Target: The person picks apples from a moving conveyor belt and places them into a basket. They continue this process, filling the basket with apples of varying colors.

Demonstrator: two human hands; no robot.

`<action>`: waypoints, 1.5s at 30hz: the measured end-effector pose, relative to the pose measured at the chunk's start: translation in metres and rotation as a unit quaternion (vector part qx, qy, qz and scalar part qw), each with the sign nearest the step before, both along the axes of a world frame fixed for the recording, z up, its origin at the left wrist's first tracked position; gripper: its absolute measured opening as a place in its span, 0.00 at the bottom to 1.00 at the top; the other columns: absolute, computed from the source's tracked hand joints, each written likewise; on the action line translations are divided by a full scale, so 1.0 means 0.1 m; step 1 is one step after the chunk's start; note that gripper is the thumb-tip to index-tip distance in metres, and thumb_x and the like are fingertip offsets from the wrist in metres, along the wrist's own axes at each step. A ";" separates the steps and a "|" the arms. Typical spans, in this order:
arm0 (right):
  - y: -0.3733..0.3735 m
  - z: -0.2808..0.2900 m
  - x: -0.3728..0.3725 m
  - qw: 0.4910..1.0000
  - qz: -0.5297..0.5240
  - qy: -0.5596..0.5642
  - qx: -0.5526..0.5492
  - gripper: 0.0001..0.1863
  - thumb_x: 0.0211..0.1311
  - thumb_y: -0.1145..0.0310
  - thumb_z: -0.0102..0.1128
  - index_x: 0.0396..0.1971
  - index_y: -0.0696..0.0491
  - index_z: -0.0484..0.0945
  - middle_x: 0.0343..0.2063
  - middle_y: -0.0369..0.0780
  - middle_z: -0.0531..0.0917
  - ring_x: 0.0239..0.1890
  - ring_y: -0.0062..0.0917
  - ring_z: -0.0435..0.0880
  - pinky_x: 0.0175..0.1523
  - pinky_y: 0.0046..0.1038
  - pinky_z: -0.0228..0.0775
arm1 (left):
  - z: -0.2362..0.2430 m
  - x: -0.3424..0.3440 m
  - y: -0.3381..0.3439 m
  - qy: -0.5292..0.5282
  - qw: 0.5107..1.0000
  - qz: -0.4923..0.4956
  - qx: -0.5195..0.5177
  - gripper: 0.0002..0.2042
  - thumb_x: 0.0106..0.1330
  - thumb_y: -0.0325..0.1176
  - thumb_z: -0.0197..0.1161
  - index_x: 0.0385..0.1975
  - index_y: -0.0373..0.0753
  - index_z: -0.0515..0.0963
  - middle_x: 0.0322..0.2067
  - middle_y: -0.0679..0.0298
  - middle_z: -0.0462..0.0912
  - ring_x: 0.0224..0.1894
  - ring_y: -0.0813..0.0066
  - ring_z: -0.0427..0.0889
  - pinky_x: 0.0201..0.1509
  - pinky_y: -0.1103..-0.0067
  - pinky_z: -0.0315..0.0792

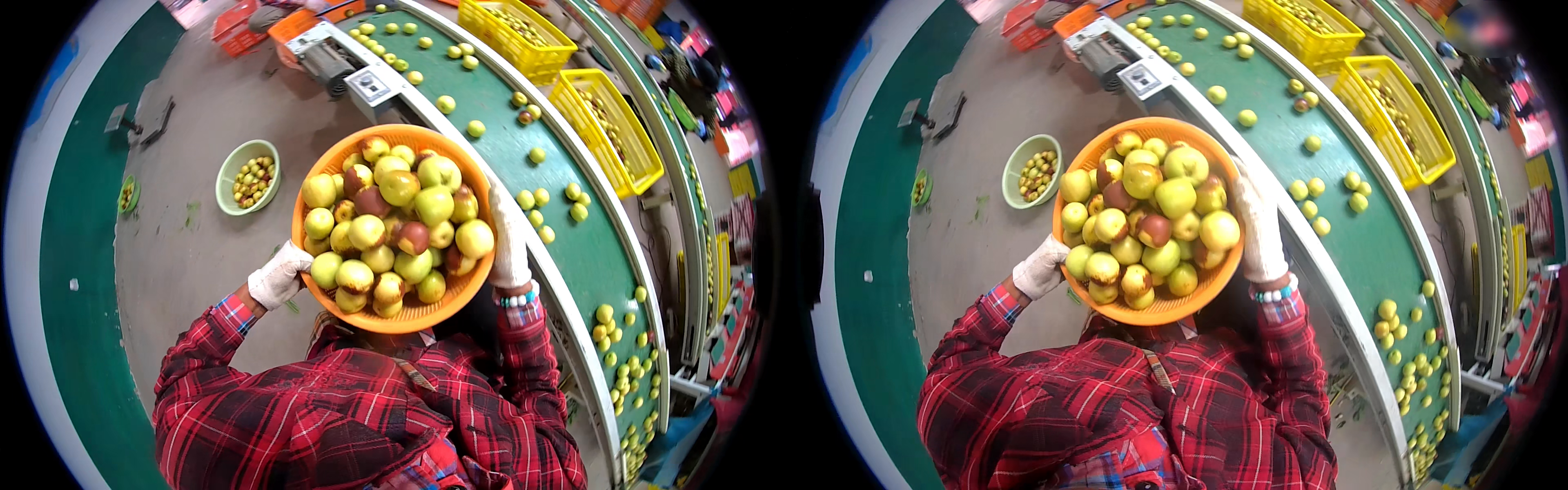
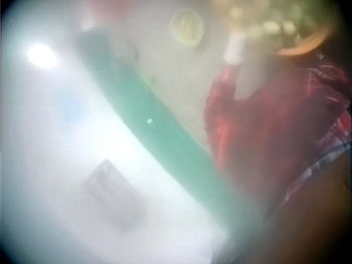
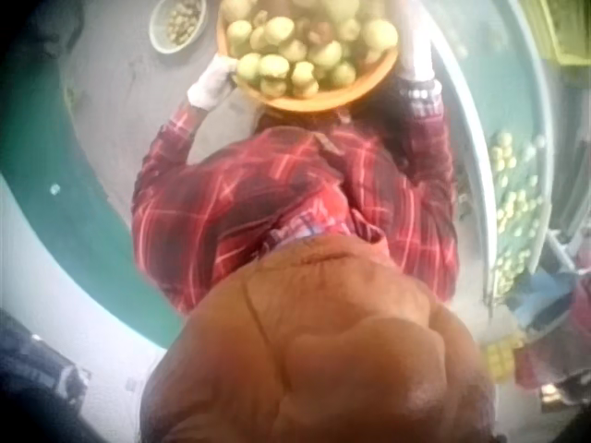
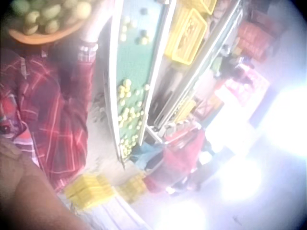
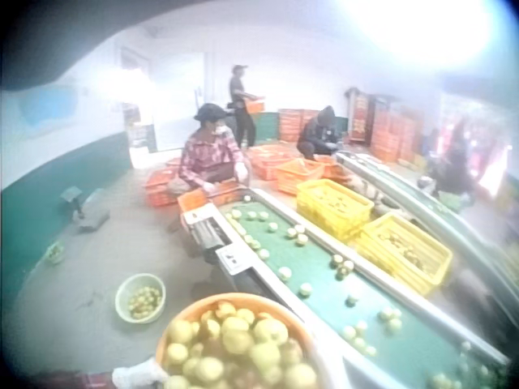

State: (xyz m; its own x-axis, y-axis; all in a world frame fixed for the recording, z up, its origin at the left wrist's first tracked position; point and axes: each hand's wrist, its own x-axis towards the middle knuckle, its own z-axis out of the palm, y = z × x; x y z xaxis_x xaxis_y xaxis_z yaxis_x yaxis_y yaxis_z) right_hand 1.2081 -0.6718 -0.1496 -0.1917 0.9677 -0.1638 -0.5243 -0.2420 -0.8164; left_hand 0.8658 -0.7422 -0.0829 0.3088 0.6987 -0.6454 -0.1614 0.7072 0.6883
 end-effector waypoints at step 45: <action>0.05 -0.99 -0.51 0.930 -0.020 -0.294 -0.219 0.32 0.70 0.52 0.64 0.64 0.61 0.74 0.61 0.48 0.80 0.61 0.40 0.82 0.60 0.37 0.75 | -4.42 -1.52 0.44 0.016 0.791 0.605 -0.092 0.14 0.64 0.23 0.59 0.49 0.40 0.76 0.43 0.61 0.82 0.42 0.64 0.84 0.39 0.69 0.82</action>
